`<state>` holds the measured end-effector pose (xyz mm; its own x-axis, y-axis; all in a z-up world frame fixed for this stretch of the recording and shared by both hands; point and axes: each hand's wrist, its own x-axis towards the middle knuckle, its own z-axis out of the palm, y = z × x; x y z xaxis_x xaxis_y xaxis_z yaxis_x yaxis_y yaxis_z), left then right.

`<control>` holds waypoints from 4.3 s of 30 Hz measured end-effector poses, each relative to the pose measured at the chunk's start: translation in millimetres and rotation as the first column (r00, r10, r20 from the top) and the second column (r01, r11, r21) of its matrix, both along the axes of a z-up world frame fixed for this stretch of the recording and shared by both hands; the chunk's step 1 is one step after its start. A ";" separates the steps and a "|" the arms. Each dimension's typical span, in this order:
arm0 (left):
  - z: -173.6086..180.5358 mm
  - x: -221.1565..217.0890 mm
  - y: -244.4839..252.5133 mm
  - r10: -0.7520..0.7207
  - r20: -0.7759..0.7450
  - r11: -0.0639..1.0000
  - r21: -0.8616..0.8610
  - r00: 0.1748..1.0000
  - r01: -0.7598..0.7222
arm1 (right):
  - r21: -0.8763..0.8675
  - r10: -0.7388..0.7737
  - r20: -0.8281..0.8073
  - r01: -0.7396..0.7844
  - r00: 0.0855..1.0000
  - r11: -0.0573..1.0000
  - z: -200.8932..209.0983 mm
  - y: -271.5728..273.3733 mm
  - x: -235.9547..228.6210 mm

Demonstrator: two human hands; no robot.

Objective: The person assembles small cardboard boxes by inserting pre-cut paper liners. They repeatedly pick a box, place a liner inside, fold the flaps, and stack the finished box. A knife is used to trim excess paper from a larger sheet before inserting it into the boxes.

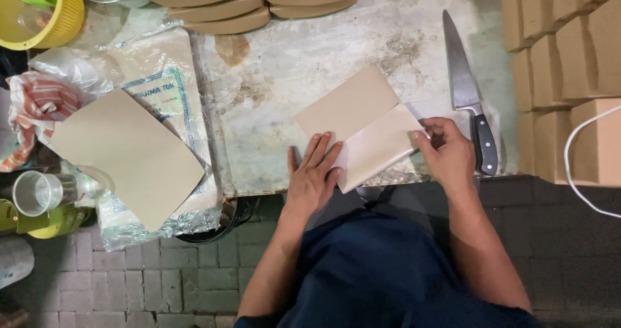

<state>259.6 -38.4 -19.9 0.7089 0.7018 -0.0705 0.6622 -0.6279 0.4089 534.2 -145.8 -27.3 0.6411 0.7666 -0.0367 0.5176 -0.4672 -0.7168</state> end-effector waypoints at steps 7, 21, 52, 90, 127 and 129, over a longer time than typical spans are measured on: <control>-9.5 -2.2 0.4 0.004 0.039 0.997 0.080 0.999 -0.007 | -0.032 0.012 0.027 -0.011 1.000 0.999 4.3 2.9 -5.0; -7.8 -0.3 -3.8 0.025 0.121 0.992 0.120 0.992 -0.040 | 0.029 -0.034 0.032 0.033 0.999 0.999 17.6 3.8 -15.0; 9.1 3.3 -2.4 0.043 -0.027 0.999 -0.009 0.999 -0.043 | 0.073 0.071 0.160 -0.083 0.984 0.994 20.9 -4.1 5.4; 36.2 78.9 -3.0 -0.025 -0.116 0.993 -0.119 0.993 0.011 | -0.010 0.199 0.109 -0.199 0.974 0.980 13.5 0.0 -16.9; 37.4 24.4 17.1 0.073 -0.126 0.949 -0.298 0.989 -0.108 | 0.064 0.028 0.179 -0.040 0.983 0.997 -15.5 47.5 31.2; 36.4 19.9 15.8 0.075 -0.124 0.958 -0.266 0.989 -0.107 | 0.043 0.001 0.186 -0.009 0.983 0.999 -23.9 48.9 37.7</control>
